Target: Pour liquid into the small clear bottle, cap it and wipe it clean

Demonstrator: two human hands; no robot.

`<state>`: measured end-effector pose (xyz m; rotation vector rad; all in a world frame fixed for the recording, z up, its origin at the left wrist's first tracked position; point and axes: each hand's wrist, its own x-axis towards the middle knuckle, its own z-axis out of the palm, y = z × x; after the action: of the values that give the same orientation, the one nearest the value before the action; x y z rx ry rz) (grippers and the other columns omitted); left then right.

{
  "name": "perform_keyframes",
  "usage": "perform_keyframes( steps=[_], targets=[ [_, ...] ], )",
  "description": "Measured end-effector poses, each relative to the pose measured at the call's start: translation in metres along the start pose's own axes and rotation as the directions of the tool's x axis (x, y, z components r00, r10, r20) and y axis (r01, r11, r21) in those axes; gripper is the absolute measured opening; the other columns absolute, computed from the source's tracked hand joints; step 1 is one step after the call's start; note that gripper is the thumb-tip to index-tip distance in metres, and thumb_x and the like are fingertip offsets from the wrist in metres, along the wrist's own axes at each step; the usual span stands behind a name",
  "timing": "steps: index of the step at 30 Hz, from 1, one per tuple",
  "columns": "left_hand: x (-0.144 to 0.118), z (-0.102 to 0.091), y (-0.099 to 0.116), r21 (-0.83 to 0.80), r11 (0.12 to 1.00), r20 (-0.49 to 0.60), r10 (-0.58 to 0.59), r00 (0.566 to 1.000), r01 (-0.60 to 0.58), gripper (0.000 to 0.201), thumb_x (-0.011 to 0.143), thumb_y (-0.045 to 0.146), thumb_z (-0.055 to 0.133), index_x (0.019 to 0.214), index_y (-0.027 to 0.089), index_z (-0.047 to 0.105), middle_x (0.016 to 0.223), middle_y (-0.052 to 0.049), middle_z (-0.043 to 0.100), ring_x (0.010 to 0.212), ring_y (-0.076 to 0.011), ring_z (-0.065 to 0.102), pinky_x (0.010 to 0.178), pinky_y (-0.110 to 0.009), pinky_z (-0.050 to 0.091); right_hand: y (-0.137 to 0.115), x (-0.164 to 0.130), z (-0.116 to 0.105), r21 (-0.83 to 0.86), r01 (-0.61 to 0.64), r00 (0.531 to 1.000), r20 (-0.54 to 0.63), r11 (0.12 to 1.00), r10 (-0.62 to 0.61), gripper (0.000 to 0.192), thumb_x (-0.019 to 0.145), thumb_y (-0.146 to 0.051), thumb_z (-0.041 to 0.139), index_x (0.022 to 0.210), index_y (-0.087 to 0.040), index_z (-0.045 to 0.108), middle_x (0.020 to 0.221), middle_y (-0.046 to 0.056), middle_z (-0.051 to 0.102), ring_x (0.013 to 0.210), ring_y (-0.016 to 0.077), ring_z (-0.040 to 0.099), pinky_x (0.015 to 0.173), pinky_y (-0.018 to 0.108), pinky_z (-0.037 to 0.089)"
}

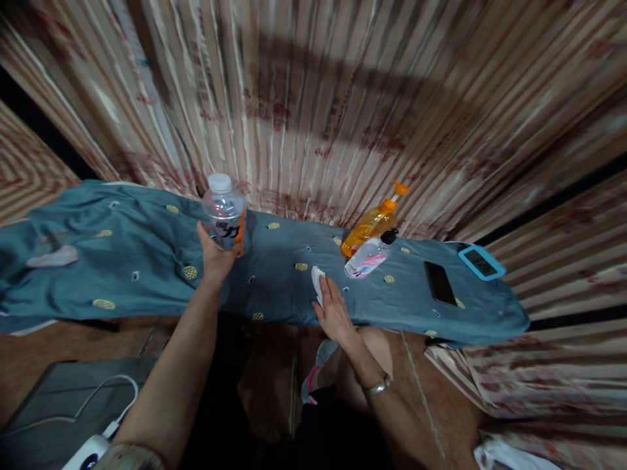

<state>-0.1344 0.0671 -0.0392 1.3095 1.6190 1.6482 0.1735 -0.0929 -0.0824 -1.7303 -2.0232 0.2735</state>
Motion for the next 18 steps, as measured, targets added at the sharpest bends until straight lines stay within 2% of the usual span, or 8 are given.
perform_keyframes(
  steps=[3,6,8,10,11,13,16,18],
  targets=[
    [-0.013,-0.009,0.018,0.02,1.0,-0.006,0.0,1.0,0.0,0.119,0.064,0.009,0.083,0.162,0.008,0.015,0.169,-0.027,0.03,0.161,-0.0336,0.03,0.134,-0.043,0.021,-0.004,0.005,-0.006,0.049,-0.049,0.999,-0.02,0.998,0.05,0.063,0.099,-0.027,0.04,0.158,-0.009,0.041,0.16,0.024,0.049,0.152,0.0316,0.047,0.125,0.058,0.041],
    [-0.025,-0.017,0.033,0.008,0.998,-0.032,0.065,0.997,-0.064,0.114,0.068,0.01,0.08,0.162,0.009,0.017,0.171,-0.026,0.027,0.163,-0.0315,0.025,0.135,-0.041,0.018,-0.016,0.018,-0.022,0.104,-0.085,0.994,-0.062,0.991,0.092,0.055,0.103,-0.032,0.033,0.149,-0.009,0.053,0.149,0.023,0.061,0.14,0.0304,0.06,0.12,0.054,0.047],
    [-0.033,-0.023,0.04,0.0,0.991,-0.05,0.135,0.99,-0.135,0.11,0.071,0.013,0.079,0.163,0.01,0.018,0.171,-0.025,0.026,0.164,-0.0306,0.024,0.135,-0.041,0.017,-0.027,0.027,-0.032,0.114,-0.051,0.99,-0.127,0.992,0.066,0.056,0.106,-0.039,0.031,0.15,-0.011,0.052,0.151,0.02,0.06,0.141,0.0287,0.059,0.122,0.052,0.046],
    [-0.043,-0.029,0.045,0.008,0.979,-0.045,0.204,0.978,-0.204,0.107,0.074,0.018,0.078,0.163,0.014,0.019,0.172,-0.022,0.026,0.164,-0.0302,0.024,0.136,-0.044,0.016,-0.036,0.032,-0.035,0.072,0.02,0.988,-0.156,0.997,-0.009,0.057,0.107,-0.041,0.032,0.154,-0.014,0.049,0.159,0.019,0.052,0.149,0.0284,0.051,0.125,0.053,0.042],
    [-0.05,-0.031,0.046,0.014,0.973,-0.034,0.231,0.972,-0.231,0.106,0.076,0.022,0.078,0.164,0.016,0.019,0.172,-0.02,0.027,0.164,-0.0306,0.023,0.136,-0.045,0.016,-0.04,0.033,-0.034,0.038,0.052,0.99,-0.133,0.998,-0.046,0.057,0.107,-0.042,0.035,0.155,-0.015,0.048,0.163,0.018,0.048,0.152,0.0292,0.047,0.126,0.054,0.04],
    [-0.067,-0.035,0.047,0.024,0.961,0.013,0.274,0.962,-0.274,0.101,0.079,0.028,0.078,0.163,0.018,0.022,0.172,-0.019,0.029,0.164,-0.032,0.024,0.136,-0.048,0.016,-0.046,0.03,-0.025,-0.029,0.088,0.996,-0.005,0.996,-0.088,0.057,0.105,-0.044,0.044,0.154,-0.016,0.052,0.164,0.019,0.046,0.155,0.0326,0.043,0.126,0.057,0.038],
    [-0.098,-0.032,0.039,0.045,0.941,0.129,0.326,0.936,-0.334,0.084,0.086,0.033,0.072,0.159,0.019,0.034,0.168,-0.018,0.037,0.161,-0.0327,0.031,0.134,-0.052,0.021,-0.049,0.019,-0.007,-0.076,0.095,0.979,0.186,0.993,-0.08,0.06,0.101,-0.048,0.054,0.151,-0.015,0.056,0.162,0.022,0.047,0.155,0.0368,0.042,0.125,0.06,0.039],
    [-0.116,-0.025,0.029,0.062,0.944,0.24,0.3,0.923,-0.323,0.071,0.088,0.032,0.068,0.154,0.02,0.044,0.167,-0.017,0.04,0.16,-0.0332,0.033,0.132,-0.055,0.027,-0.047,0.011,0.0,-0.048,0.09,0.979,0.186,0.995,-0.079,0.064,0.101,-0.051,0.053,0.154,-0.015,0.052,0.164,0.021,0.045,0.156,0.0364,0.041,0.125,0.06,0.038]
  ],
)
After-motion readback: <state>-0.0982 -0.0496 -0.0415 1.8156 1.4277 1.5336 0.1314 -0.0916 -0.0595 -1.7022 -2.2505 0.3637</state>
